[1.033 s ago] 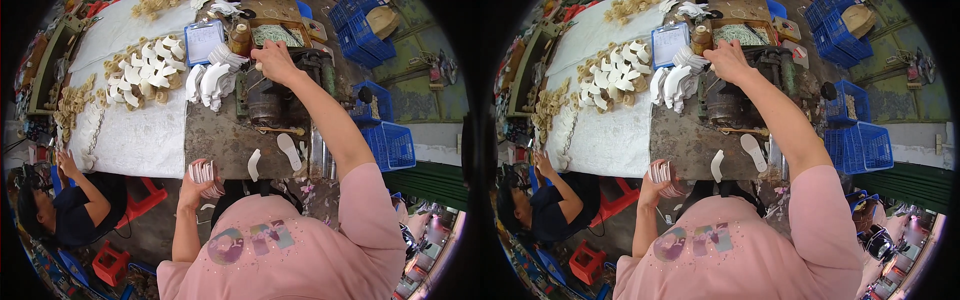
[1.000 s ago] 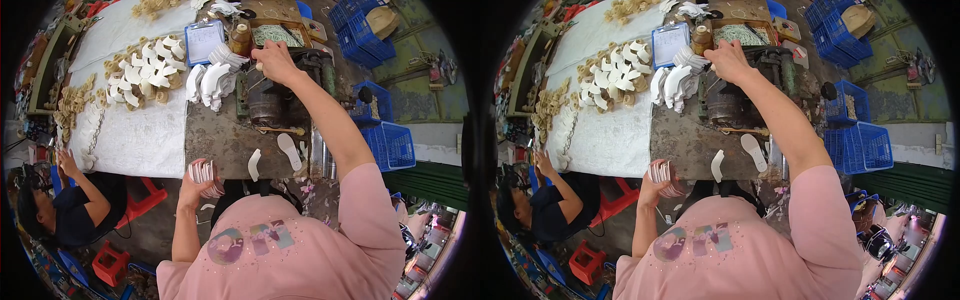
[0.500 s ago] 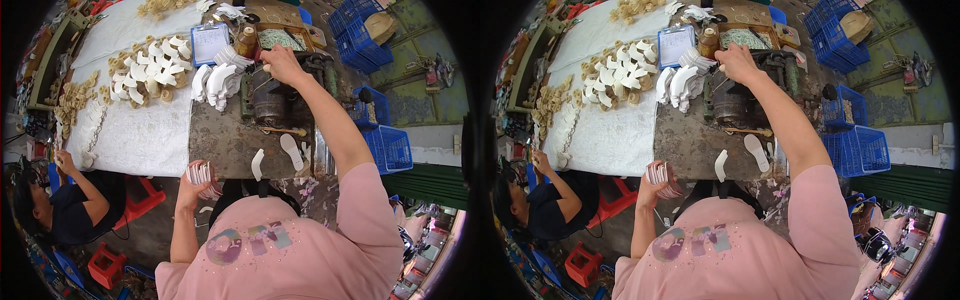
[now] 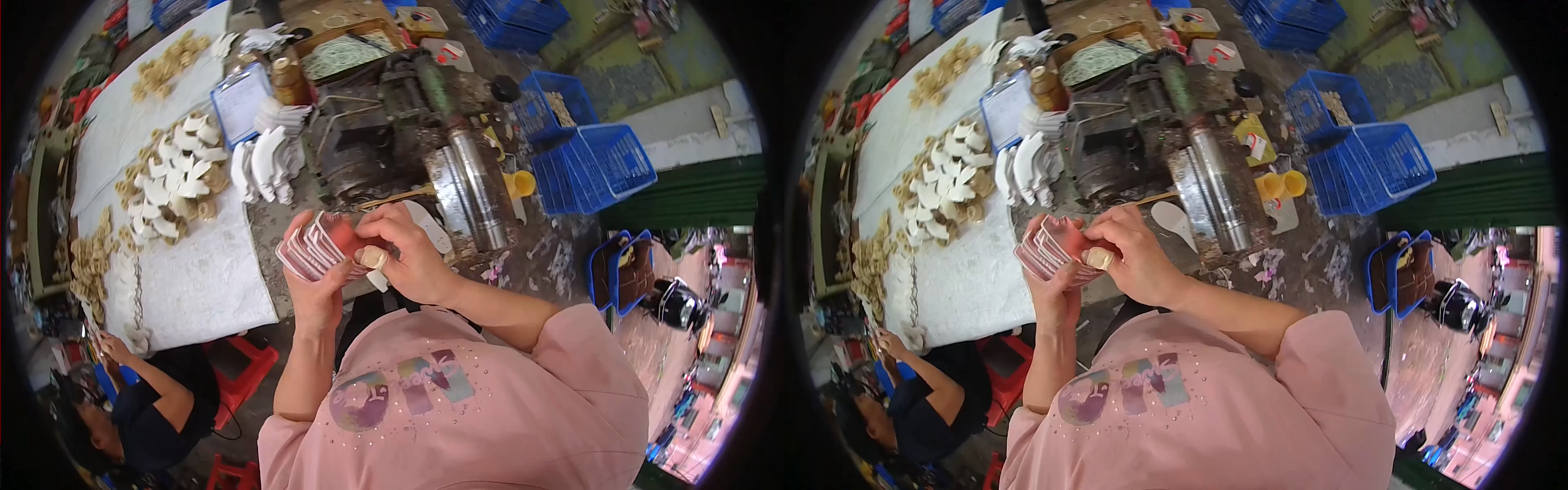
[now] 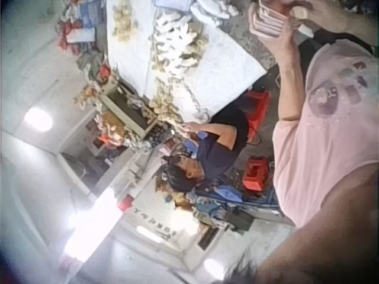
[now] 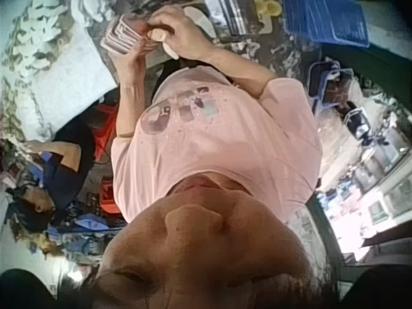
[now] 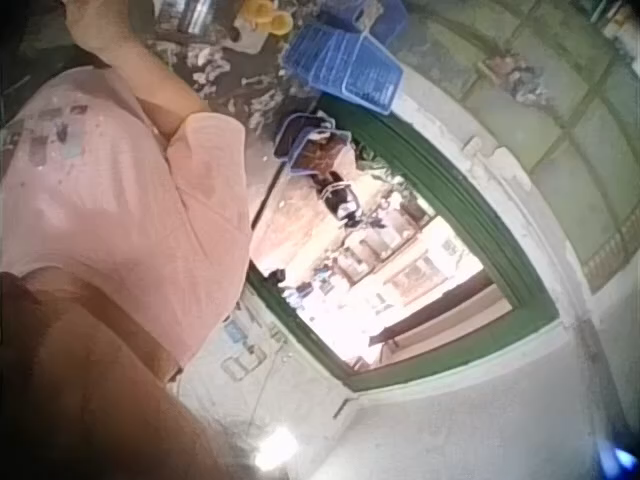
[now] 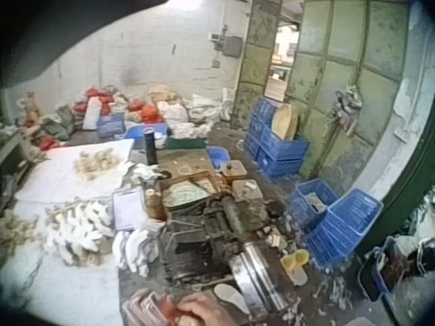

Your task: The worker applies adhesive to shoe components using a roller machine and organizes them on a table.

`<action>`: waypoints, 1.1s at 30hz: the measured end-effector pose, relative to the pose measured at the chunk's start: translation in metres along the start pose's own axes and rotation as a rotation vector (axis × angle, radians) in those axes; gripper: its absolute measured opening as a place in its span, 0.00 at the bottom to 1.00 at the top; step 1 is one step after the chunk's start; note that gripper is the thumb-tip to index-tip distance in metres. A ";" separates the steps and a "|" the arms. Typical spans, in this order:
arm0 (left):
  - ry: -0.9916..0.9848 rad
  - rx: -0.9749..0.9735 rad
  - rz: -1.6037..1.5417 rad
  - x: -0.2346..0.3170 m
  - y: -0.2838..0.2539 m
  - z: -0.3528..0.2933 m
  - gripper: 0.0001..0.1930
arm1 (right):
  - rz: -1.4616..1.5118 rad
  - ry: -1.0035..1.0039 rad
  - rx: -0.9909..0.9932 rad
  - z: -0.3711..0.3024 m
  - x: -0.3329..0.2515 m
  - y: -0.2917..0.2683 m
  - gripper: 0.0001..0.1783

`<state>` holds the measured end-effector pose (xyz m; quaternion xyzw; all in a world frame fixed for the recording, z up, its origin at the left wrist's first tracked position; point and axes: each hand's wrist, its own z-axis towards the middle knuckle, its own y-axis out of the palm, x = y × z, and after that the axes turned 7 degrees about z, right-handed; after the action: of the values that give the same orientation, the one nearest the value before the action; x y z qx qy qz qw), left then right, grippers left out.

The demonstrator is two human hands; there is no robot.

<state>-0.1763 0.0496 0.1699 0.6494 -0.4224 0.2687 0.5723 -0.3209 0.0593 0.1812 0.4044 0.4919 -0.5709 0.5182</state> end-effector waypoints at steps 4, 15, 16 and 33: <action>0.021 -0.071 0.001 -0.007 0.037 0.001 0.39 | 0.049 0.050 0.133 -0.011 -0.004 -0.025 0.08; 0.050 -0.104 -0.007 -0.035 0.083 0.002 0.40 | -0.347 -0.239 0.184 -0.019 -0.004 -0.076 0.13; 0.032 -0.116 -0.037 -0.037 0.085 0.002 0.41 | -0.339 -0.240 0.182 -0.018 -0.004 -0.079 0.13; 0.085 -0.475 1.201 -0.032 0.087 0.020 0.36 | -0.706 0.280 -0.183 0.005 0.019 -0.242 0.06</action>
<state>-0.2690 0.0393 0.1844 0.1446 -0.7372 0.4666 0.4667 -0.5622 0.0458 0.1981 0.2365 0.7157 -0.6072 0.2514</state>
